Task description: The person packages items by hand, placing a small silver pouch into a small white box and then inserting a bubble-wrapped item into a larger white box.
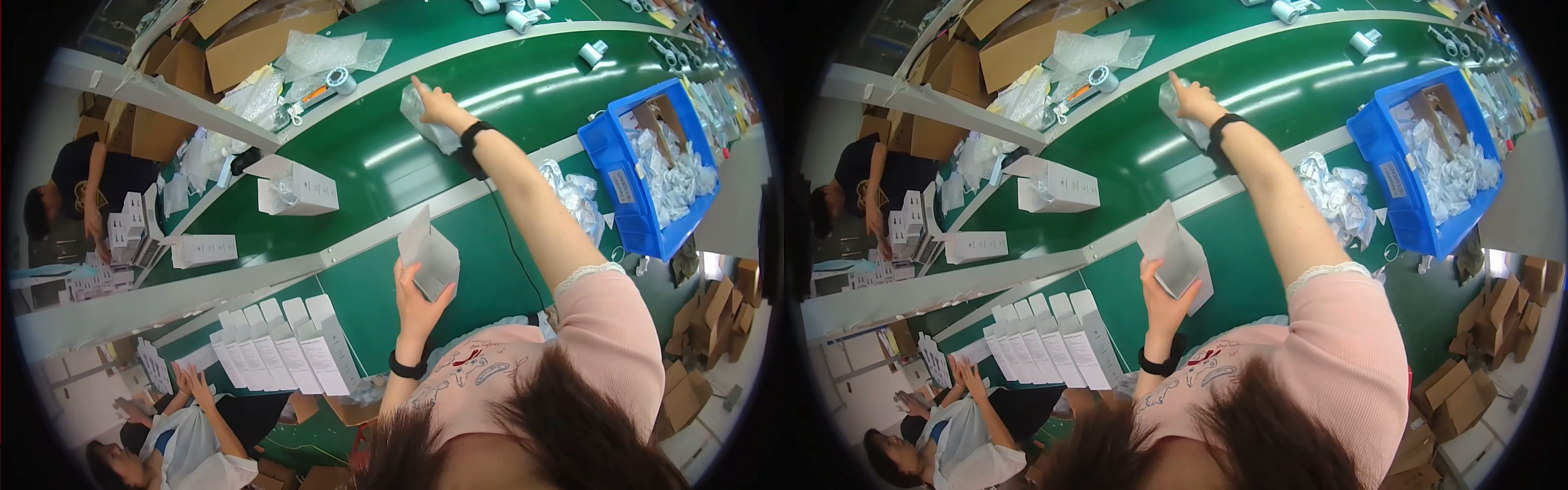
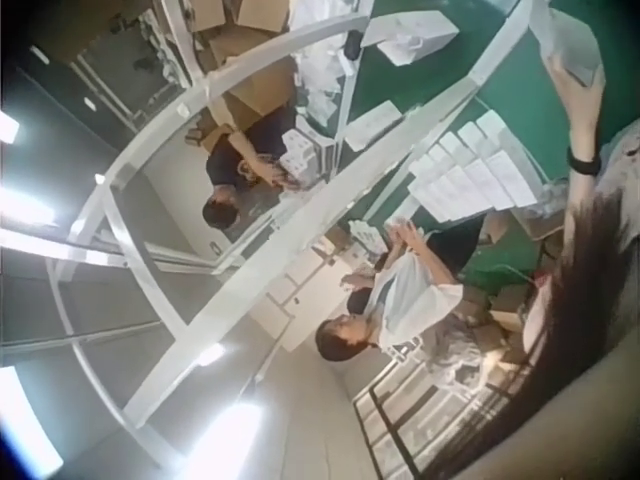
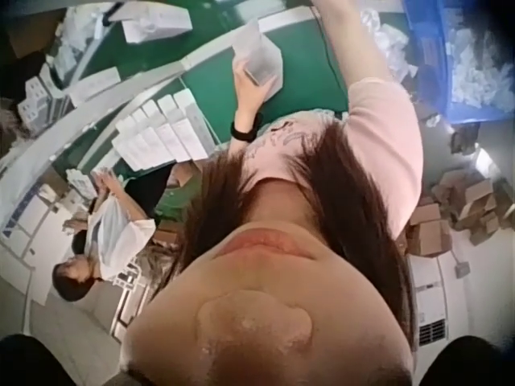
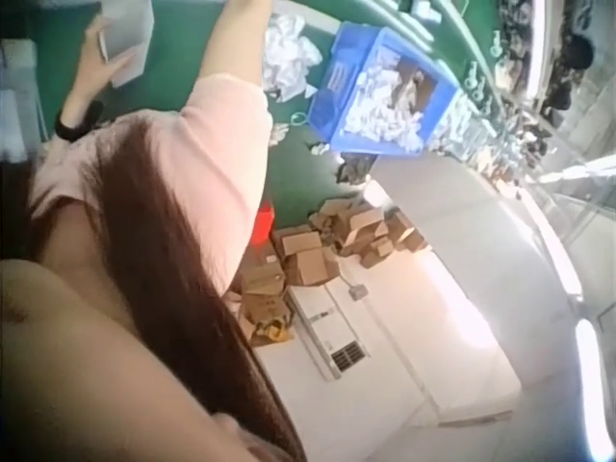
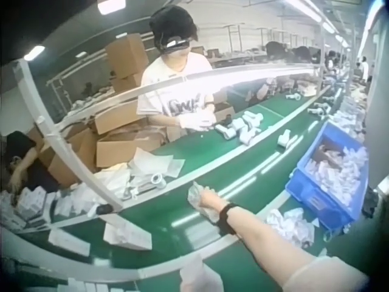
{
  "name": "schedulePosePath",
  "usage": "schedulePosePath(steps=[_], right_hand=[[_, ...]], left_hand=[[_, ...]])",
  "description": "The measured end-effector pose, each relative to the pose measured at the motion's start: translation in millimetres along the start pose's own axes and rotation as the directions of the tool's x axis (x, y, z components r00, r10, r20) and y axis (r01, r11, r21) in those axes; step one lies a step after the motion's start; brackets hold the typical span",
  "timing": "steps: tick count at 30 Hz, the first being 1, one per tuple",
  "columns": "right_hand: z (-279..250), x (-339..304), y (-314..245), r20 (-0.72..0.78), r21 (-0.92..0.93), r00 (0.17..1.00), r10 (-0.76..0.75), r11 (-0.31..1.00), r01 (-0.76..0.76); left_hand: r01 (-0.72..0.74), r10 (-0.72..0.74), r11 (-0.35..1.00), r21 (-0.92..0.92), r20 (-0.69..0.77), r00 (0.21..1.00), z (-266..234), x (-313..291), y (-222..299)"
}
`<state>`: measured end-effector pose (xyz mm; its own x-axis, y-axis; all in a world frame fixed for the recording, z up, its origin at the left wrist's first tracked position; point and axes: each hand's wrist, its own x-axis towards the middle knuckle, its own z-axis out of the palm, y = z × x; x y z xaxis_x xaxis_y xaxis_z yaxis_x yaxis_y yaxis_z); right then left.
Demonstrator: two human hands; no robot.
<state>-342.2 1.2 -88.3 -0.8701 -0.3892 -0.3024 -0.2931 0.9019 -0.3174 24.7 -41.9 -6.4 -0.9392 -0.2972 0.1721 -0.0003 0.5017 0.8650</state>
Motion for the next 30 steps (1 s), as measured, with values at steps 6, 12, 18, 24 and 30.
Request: schedulePosePath(steps=[6, 12, 18, 24, 30], right_hand=[[-45, -133, 57, -0.445, 0.422, 0.811, -0.380, 0.709, 0.565], [-95, -277, 68, -0.487, 0.859, 0.833, 0.261, -0.027, 0.511], [-44, -300, 30, -0.453, 0.832, 0.624, 0.637, 0.049, 0.553], [11, -309, 7, -0.894, 0.441, 0.372, 0.249, 0.637, 0.633], [-5, -337, 26, -0.665, 0.186, 0.660, -0.349, 0.778, 0.599]], left_hand=[[0.013, -0.015, 0.999, 0.040, 0.041, 0.999, 13, 18, 8], [-0.219, 0.222, 0.975, -0.037, 0.126, 0.967, 62, 39, 20], [-0.187, 0.190, 0.971, -0.148, 0.006, 0.982, 99, 26, 24], [-0.134, 0.092, 0.932, -0.336, -0.139, 0.986, 100, 19, 20], [-0.032, -0.004, 0.959, -0.281, -0.129, 0.992, 76, -24, -13]])
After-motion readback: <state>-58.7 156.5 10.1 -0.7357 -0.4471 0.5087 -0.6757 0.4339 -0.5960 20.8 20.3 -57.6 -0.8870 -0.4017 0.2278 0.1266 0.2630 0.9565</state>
